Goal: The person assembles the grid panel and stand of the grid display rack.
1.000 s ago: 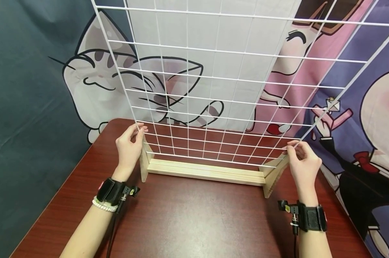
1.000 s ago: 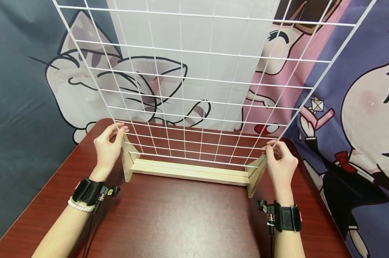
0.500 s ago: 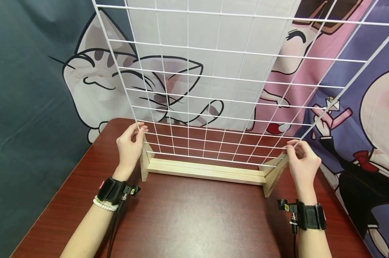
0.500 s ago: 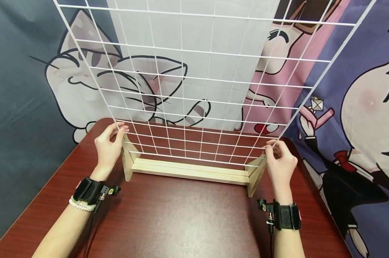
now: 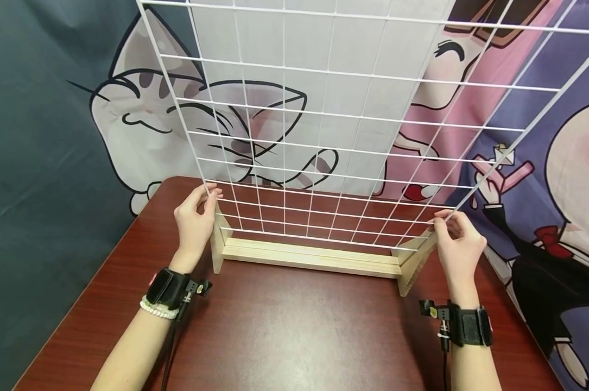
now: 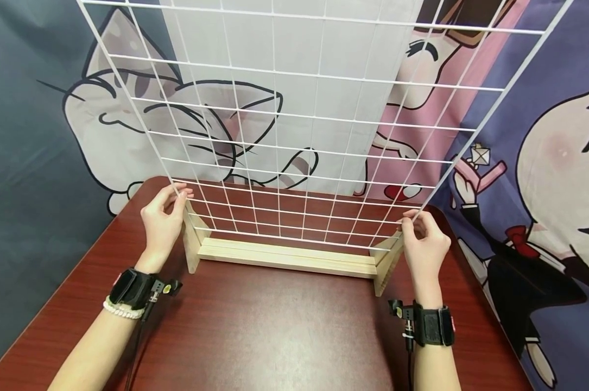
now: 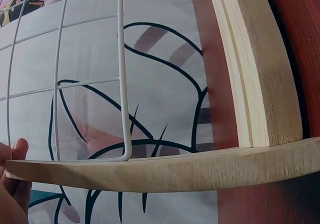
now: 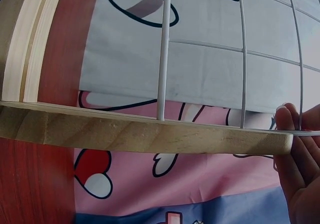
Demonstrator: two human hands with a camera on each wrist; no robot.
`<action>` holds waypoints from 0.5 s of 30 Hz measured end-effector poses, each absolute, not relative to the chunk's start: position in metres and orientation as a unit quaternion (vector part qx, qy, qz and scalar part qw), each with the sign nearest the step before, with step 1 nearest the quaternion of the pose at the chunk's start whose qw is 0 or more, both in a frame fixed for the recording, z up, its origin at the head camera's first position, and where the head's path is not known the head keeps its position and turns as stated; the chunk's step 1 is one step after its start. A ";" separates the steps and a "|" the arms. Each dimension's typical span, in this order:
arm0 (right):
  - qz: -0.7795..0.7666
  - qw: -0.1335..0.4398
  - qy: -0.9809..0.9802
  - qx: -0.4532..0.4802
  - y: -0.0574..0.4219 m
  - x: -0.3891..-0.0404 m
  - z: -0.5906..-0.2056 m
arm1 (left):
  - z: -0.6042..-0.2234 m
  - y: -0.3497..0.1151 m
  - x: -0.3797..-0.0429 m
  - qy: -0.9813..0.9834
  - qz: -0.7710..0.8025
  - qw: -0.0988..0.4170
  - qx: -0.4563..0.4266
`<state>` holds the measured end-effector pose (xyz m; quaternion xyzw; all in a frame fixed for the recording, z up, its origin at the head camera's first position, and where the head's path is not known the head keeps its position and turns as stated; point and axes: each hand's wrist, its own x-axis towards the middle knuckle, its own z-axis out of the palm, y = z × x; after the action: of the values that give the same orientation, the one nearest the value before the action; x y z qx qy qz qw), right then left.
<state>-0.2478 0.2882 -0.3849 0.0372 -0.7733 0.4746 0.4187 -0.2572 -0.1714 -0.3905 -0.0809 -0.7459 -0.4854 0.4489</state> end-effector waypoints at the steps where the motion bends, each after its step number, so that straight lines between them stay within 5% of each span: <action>1: 0.475 0.419 -0.773 0.037 0.288 -0.248 -0.385 | -0.391 -0.172 -0.258 -0.745 -0.487 0.449 -0.083; 15: 0.474 0.389 -0.788 0.051 0.292 -0.243 -0.382 | -0.404 -0.178 -0.270 -0.737 -0.496 0.450 -0.087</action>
<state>-0.2433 0.2922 -0.3818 0.0512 -0.7882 0.4740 0.3891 -0.2696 -0.1780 -0.4043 -0.0869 -0.7374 -0.4959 0.4503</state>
